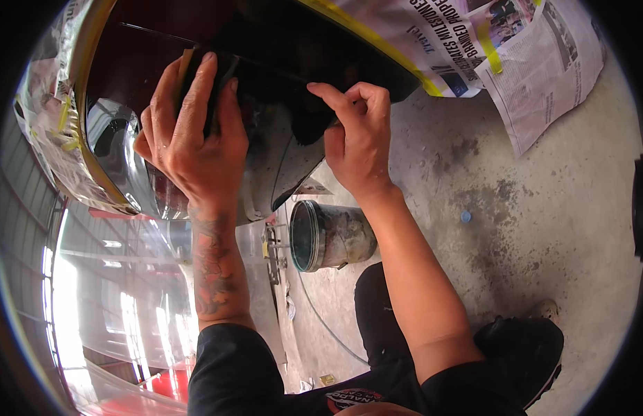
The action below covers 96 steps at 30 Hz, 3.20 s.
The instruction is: Using a sanding block and sandpaper to smooth the surface of a car body panel.
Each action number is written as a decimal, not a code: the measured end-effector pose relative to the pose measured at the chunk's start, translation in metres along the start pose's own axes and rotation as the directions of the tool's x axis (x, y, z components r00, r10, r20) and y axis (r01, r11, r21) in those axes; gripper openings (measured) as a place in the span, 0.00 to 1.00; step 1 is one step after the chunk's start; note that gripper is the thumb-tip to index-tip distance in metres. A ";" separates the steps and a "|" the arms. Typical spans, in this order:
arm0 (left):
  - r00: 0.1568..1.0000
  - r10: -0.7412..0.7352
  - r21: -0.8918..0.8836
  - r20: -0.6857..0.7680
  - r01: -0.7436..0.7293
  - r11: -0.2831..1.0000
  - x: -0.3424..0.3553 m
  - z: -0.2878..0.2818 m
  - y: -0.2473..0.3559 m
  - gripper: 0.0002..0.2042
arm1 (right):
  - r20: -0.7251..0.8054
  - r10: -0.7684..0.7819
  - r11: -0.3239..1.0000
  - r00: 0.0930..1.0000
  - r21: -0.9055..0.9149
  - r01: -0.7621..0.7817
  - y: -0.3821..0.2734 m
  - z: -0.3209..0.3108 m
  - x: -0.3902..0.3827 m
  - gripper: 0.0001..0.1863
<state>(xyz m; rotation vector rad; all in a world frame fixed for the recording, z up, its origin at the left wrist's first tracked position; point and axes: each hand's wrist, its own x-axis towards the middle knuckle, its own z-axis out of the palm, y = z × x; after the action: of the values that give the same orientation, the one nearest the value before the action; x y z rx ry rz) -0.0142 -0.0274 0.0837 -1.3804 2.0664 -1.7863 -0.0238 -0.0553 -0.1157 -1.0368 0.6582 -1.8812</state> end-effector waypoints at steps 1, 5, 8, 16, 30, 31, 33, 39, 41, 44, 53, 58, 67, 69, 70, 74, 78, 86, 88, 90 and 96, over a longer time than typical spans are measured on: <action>1.000 0.003 0.003 -0.001 -0.003 1.000 -0.001 -0.001 -0.001 0.17 | -0.007 0.001 1.000 1.000 0.013 -0.001 0.000 0.001 0.002 0.41; 0.997 0.058 0.026 0.048 -0.060 0.998 -0.002 -0.004 -0.010 0.17 | 0.003 -0.002 1.000 1.000 -0.002 0.002 -0.001 0.003 0.001 0.41; 0.998 0.064 0.046 0.005 -0.064 0.997 0.011 -0.005 -0.019 0.18 | -0.005 0.001 1.000 1.000 0.023 -0.001 -0.003 0.003 0.003 0.40; 0.995 0.101 0.082 0.010 -0.101 0.991 0.018 -0.006 -0.028 0.18 | -0.026 0.008 0.999 1.000 0.038 -0.007 -0.002 0.004 0.003 0.39; 0.991 0.119 0.093 0.064 -0.125 0.988 0.018 -0.012 -0.025 0.17 | -0.024 0.019 0.998 1.000 0.052 -0.018 -0.006 0.005 0.005 0.37; 0.989 0.065 0.117 0.134 -0.081 0.990 0.022 -0.019 -0.016 0.17 | -0.032 0.013 0.999 0.999 0.040 -0.012 -0.006 0.004 0.005 0.36; 0.993 0.047 0.096 0.108 -0.058 0.994 0.026 -0.016 -0.022 0.18 | -0.037 0.012 0.999 0.999 0.047 -0.010 -0.006 0.005 0.006 0.36; 0.993 0.090 0.099 0.081 -0.098 0.990 0.019 -0.013 -0.017 0.16 | -0.028 0.015 0.999 0.999 0.047 -0.014 -0.007 0.005 0.006 0.36; 0.997 0.046 0.084 0.069 -0.051 0.995 0.024 -0.014 -0.019 0.17 | -0.027 0.017 0.999 0.999 0.044 -0.016 -0.008 0.005 0.006 0.36; 0.999 -0.004 0.077 0.047 0.001 0.997 0.018 -0.011 -0.011 0.19 | -0.030 0.011 0.999 0.999 0.032 -0.010 -0.006 0.003 0.006 0.36; 0.998 0.062 0.060 -0.001 -0.062 0.996 0.015 -0.007 -0.018 0.18 | -0.006 0.018 0.999 1.000 0.037 -0.017 -0.006 0.001 0.007 0.37; 0.996 0.060 0.065 0.071 -0.065 0.996 0.003 -0.012 -0.016 0.17 | -0.009 0.024 0.998 1.000 0.050 -0.023 -0.006 0.004 0.006 0.37; 0.998 0.058 0.077 0.038 -0.060 0.995 0.011 -0.011 -0.025 0.17 | -0.026 0.015 0.999 1.000 0.047 -0.014 -0.004 0.004 0.007 0.36; 0.999 0.047 0.087 0.007 -0.048 0.995 0.020 -0.007 -0.025 0.17 | -0.024 0.013 0.999 1.000 0.044 -0.012 -0.002 0.004 0.008 0.36; 0.999 0.041 0.106 -0.022 -0.038 0.994 0.023 -0.008 -0.025 0.17 | -0.021 0.012 0.999 1.000 0.050 -0.011 -0.003 0.004 0.009 0.36; 0.993 0.031 0.087 0.110 -0.041 0.995 0.008 -0.012 -0.006 0.17 | -0.013 0.008 1.000 1.000 0.029 -0.008 -0.004 0.003 0.008 0.36; 0.995 -0.008 0.122 0.101 -0.005 0.993 0.021 -0.016 -0.012 0.19 | -0.020 0.021 0.999 1.000 0.045 -0.020 -0.006 0.003 0.008 0.36; 0.998 0.046 0.051 0.039 -0.048 0.998 0.017 -0.009 -0.018 0.17 | -0.019 0.032 0.998 0.999 0.054 -0.031 -0.009 0.004 0.006 0.36; 0.999 0.033 0.084 0.020 -0.034 0.996 0.019 -0.007 -0.015 0.17 | -0.033 0.018 0.999 0.999 0.046 -0.016 -0.011 0.006 0.008 0.35; 1.000 -0.004 0.007 -0.004 0.004 1.000 0.015 -0.006 -0.013 0.17 | -0.016 0.016 0.999 1.000 0.049 -0.015 -0.012 0.004 0.010 0.34; 0.941 -0.112 -0.146 0.320 0.166 0.975 -0.063 -0.038 0.027 0.20 | -0.008 -0.112 0.991 0.994 0.075 0.112 -0.027 0.003 0.029 0.31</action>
<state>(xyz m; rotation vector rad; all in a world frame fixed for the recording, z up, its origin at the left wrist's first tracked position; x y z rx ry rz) -0.0146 0.0403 0.0441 -1.7650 2.0317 -1.3473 -0.0407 -0.0675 -0.0816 -1.0404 0.5362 -1.9902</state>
